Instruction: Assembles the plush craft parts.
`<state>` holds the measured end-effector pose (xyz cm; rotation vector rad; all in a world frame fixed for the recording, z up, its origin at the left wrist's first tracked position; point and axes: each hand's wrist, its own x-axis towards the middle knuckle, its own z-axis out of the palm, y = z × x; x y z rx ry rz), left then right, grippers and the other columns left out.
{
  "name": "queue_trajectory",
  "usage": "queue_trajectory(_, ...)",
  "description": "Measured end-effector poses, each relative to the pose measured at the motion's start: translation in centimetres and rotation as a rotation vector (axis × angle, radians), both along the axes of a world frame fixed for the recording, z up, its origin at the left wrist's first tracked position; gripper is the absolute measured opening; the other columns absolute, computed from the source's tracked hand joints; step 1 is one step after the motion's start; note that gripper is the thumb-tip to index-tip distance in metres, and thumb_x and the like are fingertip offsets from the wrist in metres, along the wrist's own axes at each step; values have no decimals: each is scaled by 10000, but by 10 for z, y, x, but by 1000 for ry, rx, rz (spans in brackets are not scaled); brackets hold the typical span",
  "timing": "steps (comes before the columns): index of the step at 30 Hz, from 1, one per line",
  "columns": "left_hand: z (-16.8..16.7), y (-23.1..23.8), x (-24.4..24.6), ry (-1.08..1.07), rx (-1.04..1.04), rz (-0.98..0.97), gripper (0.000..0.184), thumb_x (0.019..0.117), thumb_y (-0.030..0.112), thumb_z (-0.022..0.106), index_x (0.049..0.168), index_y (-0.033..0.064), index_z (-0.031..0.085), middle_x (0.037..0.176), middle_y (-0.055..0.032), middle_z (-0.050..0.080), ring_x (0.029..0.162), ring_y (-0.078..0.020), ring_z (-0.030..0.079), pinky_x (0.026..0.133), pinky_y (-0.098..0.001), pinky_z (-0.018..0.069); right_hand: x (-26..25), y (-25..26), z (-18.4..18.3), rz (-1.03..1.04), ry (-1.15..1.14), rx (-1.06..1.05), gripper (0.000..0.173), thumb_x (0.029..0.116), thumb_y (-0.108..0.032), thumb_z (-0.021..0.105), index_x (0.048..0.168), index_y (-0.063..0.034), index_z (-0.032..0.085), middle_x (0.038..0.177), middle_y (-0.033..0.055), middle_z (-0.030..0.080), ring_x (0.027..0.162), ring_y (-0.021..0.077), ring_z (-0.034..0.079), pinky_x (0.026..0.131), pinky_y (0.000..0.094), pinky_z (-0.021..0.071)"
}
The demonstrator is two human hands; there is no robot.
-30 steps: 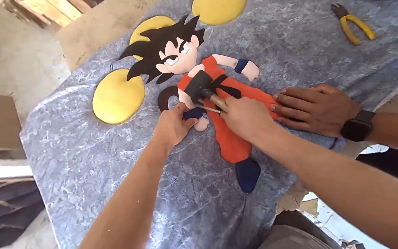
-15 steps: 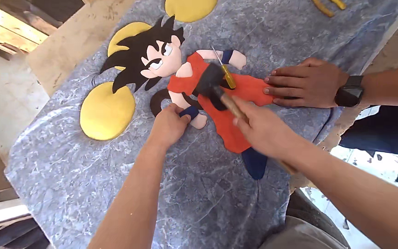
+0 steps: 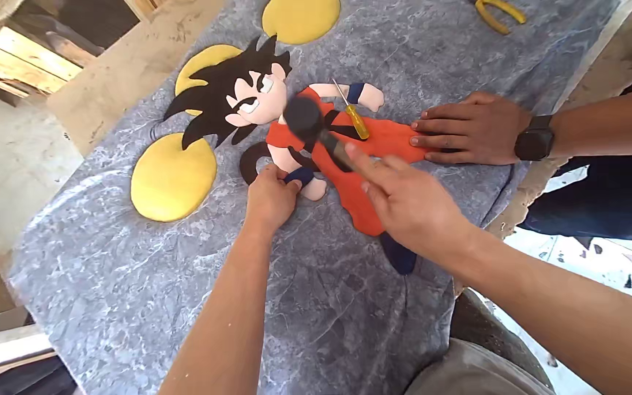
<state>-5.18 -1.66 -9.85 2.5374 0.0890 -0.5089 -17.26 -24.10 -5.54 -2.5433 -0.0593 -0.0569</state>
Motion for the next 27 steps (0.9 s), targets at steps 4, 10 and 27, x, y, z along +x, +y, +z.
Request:
queue_trajectory(4,1,-1,0,3,46,-26,278,966,240,697,1145,36,635,954,-161,709,875,-326,708,817,-591,569,-11,9,-25,16,5,-35,548,1063,-234,496,1594,-332,397,1079,122,657,734,263,682,572,461,583)
queue_trajectory(10,4,-6,0,0,71,-51,272,982,230,677,1152,23,635,934,-177,706,887,-354,703,817,-610,559,-3,10,3,-16,-27,24,522,1087,-280,473,1602,-308,393,1064,96,661,813,234,669,663,432,577)
queue_trajectory(27,22,-9,16,69,396,-405,267,977,201,655,1122,-22,628,1005,-258,681,988,-452,678,853,-679,527,16,3,2,137,318,-141,548,1088,-264,441,1615,-376,333,1143,140,679,969,324,699,776,534,587)
